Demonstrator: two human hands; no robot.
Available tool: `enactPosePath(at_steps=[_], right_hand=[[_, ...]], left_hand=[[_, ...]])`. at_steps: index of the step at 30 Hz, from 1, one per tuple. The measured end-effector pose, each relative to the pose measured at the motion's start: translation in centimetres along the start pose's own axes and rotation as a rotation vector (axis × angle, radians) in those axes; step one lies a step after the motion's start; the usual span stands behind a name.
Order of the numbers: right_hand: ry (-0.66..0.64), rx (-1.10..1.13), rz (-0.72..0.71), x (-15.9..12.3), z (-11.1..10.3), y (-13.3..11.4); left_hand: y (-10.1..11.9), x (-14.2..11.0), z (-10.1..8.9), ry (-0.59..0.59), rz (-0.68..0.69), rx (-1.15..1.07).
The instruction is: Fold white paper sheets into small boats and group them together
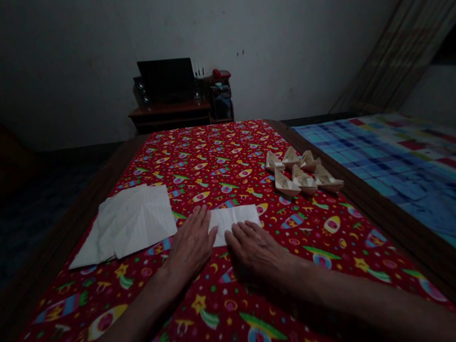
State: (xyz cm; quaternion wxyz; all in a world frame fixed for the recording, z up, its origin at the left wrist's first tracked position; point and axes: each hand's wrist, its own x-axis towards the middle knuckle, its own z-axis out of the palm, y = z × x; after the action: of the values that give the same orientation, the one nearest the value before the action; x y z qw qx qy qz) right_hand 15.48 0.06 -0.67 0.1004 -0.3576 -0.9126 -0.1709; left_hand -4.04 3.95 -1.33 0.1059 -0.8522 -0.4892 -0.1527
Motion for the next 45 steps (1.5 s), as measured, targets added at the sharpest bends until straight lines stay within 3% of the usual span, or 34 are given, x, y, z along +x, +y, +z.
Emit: enactPosePath(at_steps=[6, 10, 12, 15, 18, 20, 25, 30, 32, 35, 38, 42, 45], right_hand=[[-0.01, 0.007, -0.01, 1.8, 0.6, -0.8], [-0.039, 0.046, 0.001, 1.7, -0.2, 0.6], [0.048, 0.135, -0.061, 1.3, -0.4, 1.9], [0.271, 0.32, -0.161, 0.8, 0.2, 3.7], [0.374, 0.507, -0.163, 0.5, 1.4, 5.0], [0.396, 0.633, -0.103, 0.6, 2.0, 5.5], [0.307, 0.783, -0.055, 0.8, 1.7, 6.1], [0.273, 0.397, 0.0, 0.2, 0.0, 5.2], [0.271, 0.304, -0.046, -0.5, -0.6, 4.6], [0.22, 0.339, -0.12, -1.8, -0.7, 4.0], [0.232, 0.452, -0.058, -3.0, 0.2, 4.3], [0.259, 0.658, 0.009, -3.5, 0.9, 5.0], [0.214, 0.811, 0.16, -3.2, 0.6, 5.3]], left_hand=[[-1.0, -0.1, 0.7, 0.009, -0.019, -0.201], [-1.7, 0.3, -0.6, -0.04, 0.104, -0.452], [-2.0, 0.6, -1.5, -0.134, 0.206, -0.502], [-1.9, 0.6, -2.4, -0.224, 0.246, -0.469], [-1.4, 0.5, -2.5, -0.253, 0.268, -0.429], [-1.3, 0.5, -2.2, -0.21, 0.27, -0.416], [-1.6, 0.3, -1.1, -0.031, 0.287, -0.374], [0.3, -0.6, -2.2, 0.113, 0.339, -0.119], [1.7, -1.0, -3.0, 0.105, 0.326, -0.042], [3.4, -1.6, -3.9, -0.015, 0.279, -0.03], [3.8, -1.8, -3.9, -0.071, 0.252, -0.176], [2.7, -1.4, -2.8, -0.037, 0.176, -0.537], [1.8, -1.1, -2.0, -0.017, 0.084, -0.657]])
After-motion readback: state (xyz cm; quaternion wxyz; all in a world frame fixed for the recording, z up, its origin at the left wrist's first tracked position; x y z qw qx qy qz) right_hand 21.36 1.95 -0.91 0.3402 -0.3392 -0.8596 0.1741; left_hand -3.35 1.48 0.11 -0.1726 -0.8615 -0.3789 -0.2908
